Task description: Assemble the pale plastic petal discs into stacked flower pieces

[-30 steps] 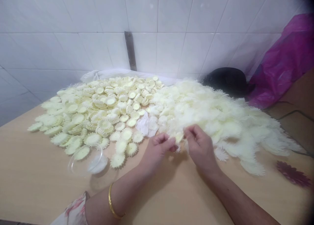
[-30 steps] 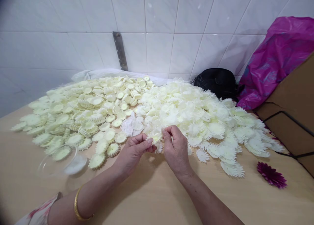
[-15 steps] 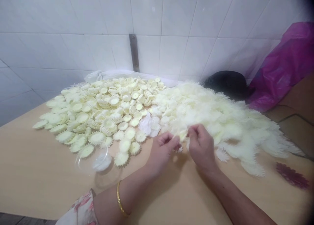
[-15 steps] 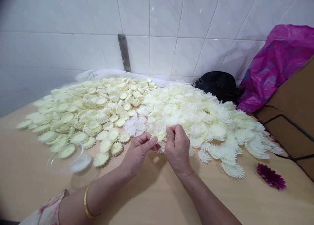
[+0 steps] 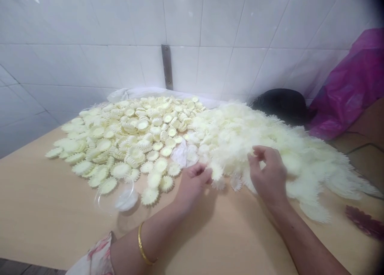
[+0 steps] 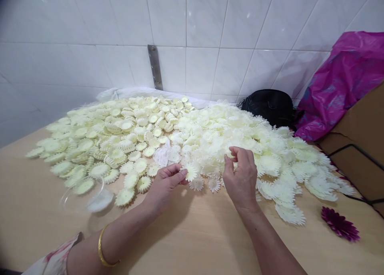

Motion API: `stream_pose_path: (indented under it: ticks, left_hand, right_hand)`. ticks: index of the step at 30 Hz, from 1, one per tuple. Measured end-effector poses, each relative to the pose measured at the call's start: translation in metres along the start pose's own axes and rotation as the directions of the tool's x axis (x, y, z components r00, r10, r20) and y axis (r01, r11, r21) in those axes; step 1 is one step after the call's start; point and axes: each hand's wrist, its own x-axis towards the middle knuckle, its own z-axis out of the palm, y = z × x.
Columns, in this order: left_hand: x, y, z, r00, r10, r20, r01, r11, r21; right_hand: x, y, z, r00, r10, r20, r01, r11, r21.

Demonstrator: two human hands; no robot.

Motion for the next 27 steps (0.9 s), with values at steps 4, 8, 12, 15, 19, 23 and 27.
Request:
stream_pose_path:
  ticks: [4,8,12,15,19,23,27]
  left_hand:
    - [-0.003,0.001,0.004,0.999,-0.011,0.037,0.012,0.999,-0.051]
    - [-0.006,0.002,0.008,0.997,-0.049,0.064,0.058,0.987,-0.148]
    - [-0.005,-0.001,0.008,0.993,-0.103,0.057,0.113,0.969,-0.219]
    - [-0.001,-0.005,0.005,0.989,-0.107,0.103,0.128,0.964,-0.232]
    - [0.002,-0.005,0.002,0.98,-0.106,0.169,0.14,0.969,-0.204]
    - [-0.001,-0.003,0.003,0.976,-0.107,0.189,0.136,0.98,-0.147]
    - [-0.004,-0.001,0.005,0.979,-0.103,0.176,0.123,0.986,-0.111]
  right_hand:
    - [-0.009,-0.018,-0.002,0.99,-0.124,0.07,0.117,0.989,0.095]
    - [-0.017,-0.039,-0.005,0.919,-0.174,0.353,0.05,0.941,0.334]
    - [-0.017,-0.047,-0.006,0.8,-0.115,0.589,-0.188,0.884,0.428]
    - [-0.016,-0.045,-0.007,0.752,-0.056,0.656,-0.295,0.863,0.411]
    - [-0.017,-0.041,-0.005,0.777,-0.014,0.629,-0.291,0.879,0.378]
    - [-0.019,-0.041,-0.003,0.822,0.013,0.569,-0.238,0.916,0.324]
    - [-0.022,-0.037,0.002,0.881,0.021,0.472,-0.176,0.942,0.286]
